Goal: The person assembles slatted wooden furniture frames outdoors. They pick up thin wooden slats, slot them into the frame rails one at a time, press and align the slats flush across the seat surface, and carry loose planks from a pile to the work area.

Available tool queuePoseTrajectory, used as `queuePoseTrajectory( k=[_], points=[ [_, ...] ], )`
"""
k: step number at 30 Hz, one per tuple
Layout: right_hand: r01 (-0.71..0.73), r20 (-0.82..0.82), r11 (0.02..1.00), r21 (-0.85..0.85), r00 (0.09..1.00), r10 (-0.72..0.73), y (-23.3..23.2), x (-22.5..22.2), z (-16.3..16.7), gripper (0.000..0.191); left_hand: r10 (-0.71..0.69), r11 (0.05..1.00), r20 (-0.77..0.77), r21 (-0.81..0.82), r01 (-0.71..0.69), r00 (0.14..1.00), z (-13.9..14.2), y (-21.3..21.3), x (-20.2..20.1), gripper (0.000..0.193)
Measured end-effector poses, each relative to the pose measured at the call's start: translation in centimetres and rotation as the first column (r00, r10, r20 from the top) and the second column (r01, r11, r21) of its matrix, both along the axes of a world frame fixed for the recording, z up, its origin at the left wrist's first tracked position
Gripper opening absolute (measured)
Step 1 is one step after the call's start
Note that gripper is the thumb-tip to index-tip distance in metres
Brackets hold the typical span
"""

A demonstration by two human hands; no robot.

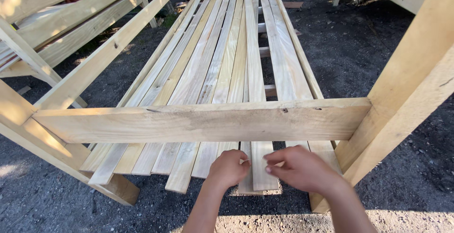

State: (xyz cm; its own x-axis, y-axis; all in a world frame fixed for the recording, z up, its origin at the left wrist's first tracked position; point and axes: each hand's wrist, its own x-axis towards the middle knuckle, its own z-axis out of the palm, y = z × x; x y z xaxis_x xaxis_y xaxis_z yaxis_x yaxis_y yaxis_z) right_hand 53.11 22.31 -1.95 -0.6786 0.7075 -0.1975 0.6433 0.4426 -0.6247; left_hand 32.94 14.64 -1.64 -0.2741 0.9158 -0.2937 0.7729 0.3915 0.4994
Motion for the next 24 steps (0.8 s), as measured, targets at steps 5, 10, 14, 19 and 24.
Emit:
queuePoseTrajectory(
  k=[5, 10, 14, 19, 24],
  points=[
    [0.778, -0.961, 0.572, 0.260, 0.266, 0.075, 2.6, 9.7, 10.0, 0.012, -0.103, 0.799, 0.148, 0.601, -0.006, 0.984, 8.3, 3.2, 8.8, 0.027],
    [0.601, -0.985, 0.785, 0.151, 0.154, 0.072, 8.8, 13.9, 15.5, 0.083, -0.355, 0.139, 0.104, 0.989, -0.057, 0.929, 13.8, 11.4, 18.9, 0.032],
    [0.464, -0.963, 0.886, -0.002, 0.239, -0.127, 9.3, 14.1, 16.1, 0.083, -0.539, 0.314, 0.534, 0.845, -0.434, 0.651, 15.2, 15.0, 23.8, 0.042],
    [0.389, -0.987, 0.921, -0.019, 0.142, -0.080, 8.1, 13.6, 15.8, 0.078, -0.499, 0.430, 0.651, 0.759, -0.489, 0.571, 14.2, 14.7, 25.1, 0.042],
    [0.387, -0.987, 0.922, -0.014, 0.142, -0.074, 8.1, 14.4, 14.3, 0.078, -0.491, 0.411, 0.688, 0.724, -0.554, 0.535, 13.3, 14.1, 25.5, 0.039]
  ],
)
